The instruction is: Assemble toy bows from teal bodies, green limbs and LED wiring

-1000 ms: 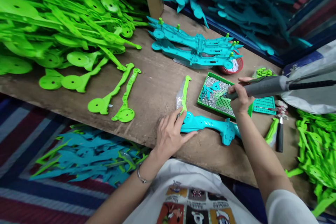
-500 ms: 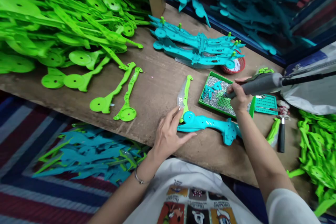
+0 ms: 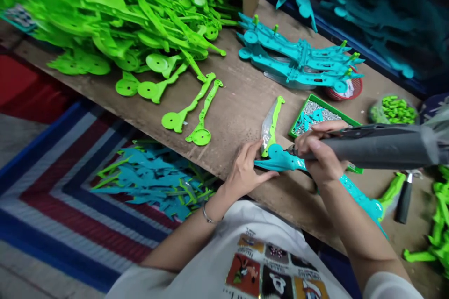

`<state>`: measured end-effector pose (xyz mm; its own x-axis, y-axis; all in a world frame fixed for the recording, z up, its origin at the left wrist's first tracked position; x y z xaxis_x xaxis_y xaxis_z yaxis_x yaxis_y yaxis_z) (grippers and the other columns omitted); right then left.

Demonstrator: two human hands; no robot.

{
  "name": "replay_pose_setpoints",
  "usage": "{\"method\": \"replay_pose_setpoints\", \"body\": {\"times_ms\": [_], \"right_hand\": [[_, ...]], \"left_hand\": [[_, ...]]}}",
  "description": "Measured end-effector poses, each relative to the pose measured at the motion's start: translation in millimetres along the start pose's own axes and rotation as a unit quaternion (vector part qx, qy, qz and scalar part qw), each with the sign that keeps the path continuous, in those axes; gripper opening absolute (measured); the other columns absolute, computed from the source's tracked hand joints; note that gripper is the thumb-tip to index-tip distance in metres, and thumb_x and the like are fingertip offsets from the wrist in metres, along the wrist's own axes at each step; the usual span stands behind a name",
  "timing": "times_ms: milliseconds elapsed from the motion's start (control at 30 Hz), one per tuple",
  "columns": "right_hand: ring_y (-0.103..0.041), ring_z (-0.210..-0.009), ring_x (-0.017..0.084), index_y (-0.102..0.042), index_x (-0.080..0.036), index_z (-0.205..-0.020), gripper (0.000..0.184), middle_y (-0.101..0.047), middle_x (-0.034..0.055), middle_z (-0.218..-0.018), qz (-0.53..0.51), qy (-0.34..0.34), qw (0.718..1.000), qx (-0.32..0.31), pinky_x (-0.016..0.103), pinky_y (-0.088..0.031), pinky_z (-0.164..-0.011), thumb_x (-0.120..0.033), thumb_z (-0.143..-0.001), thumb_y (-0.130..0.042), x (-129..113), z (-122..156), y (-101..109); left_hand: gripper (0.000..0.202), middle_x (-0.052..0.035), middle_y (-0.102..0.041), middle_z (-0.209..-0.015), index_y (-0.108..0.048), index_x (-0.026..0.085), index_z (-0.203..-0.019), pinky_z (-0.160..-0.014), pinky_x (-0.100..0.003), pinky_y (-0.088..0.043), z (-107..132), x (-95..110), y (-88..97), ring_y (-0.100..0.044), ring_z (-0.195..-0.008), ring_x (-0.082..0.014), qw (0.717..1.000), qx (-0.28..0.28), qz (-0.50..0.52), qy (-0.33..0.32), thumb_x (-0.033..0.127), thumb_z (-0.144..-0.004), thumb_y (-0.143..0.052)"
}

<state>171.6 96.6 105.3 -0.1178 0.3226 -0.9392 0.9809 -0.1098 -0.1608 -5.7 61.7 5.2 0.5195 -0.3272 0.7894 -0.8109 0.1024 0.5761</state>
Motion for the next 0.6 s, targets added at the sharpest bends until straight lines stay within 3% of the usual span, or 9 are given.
{"method": "replay_pose_setpoints", "body": {"times_ms": [133,300,467,600], "right_hand": [[-0.055,-0.049,0.015,-0.058,-0.027,-0.104,0.024,-0.058,-0.0058,-0.061,0.03,-0.032,0.999,-0.028,0.033,-0.051,-0.053,-0.04,-0.087,-0.07,27.0,10.8,-7.5],[-0.057,-0.053,0.014,-0.059,-0.024,-0.094,0.021,-0.059,-0.0047,-0.062,0.083,-0.062,0.993,-0.049,0.032,-0.051,-0.056,-0.038,-0.086,-0.073,38.6,10.8,-12.3],[-0.054,-0.054,0.013,-0.061,-0.023,-0.083,0.011,-0.059,-0.0041,-0.063,0.092,-0.076,0.982,-0.148,0.031,-0.048,-0.054,-0.03,-0.085,-0.069,36.7,2.7,-30.2],[-0.053,-0.053,0.013,-0.057,-0.023,-0.072,0.018,-0.058,-0.0038,-0.059,0.074,-0.079,0.96,-0.256,0.03,-0.046,-0.051,-0.03,-0.08,-0.072,38.4,0.4,-41.7]], "left_hand": [[0.086,-0.0154,-0.057,-0.133,-0.045,0.019,-0.145,-0.104,-0.046,-0.054,0.1,0.3,1.7,-0.06,-0.123,-0.0296,1.0,0.002,0.021,-0.012,0.046,-0.076,-0.086],[0.085,-0.0154,-0.058,-0.131,-0.046,0.019,-0.145,-0.101,-0.045,-0.056,-0.8,1.2,2.9,-0.062,-0.119,-0.0291,0.999,0.005,0.039,-0.015,0.046,-0.075,-0.087],[0.082,-0.0136,-0.06,-0.124,-0.049,0.019,-0.141,-0.098,-0.045,-0.056,1.5,-2.5,2.4,-0.063,-0.114,-0.0285,0.999,0.016,0.04,-0.005,0.047,-0.074,-0.088],[0.082,-0.0119,-0.061,-0.121,-0.049,0.02,-0.14,-0.096,-0.042,-0.056,3.6,-6.8,0.0,-0.064,-0.111,-0.027,0.999,0.015,0.038,0.002,0.05,-0.073,-0.087]]}}
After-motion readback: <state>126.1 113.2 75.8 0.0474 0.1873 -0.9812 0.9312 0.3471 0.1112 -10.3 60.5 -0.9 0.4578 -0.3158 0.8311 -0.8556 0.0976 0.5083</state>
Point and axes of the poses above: each hand's wrist, its own z-axis away from the middle knuckle, its own y-axis out of the back of the hand, x = y × z, the point moved 6 cm from there along -z, towards the middle knuckle
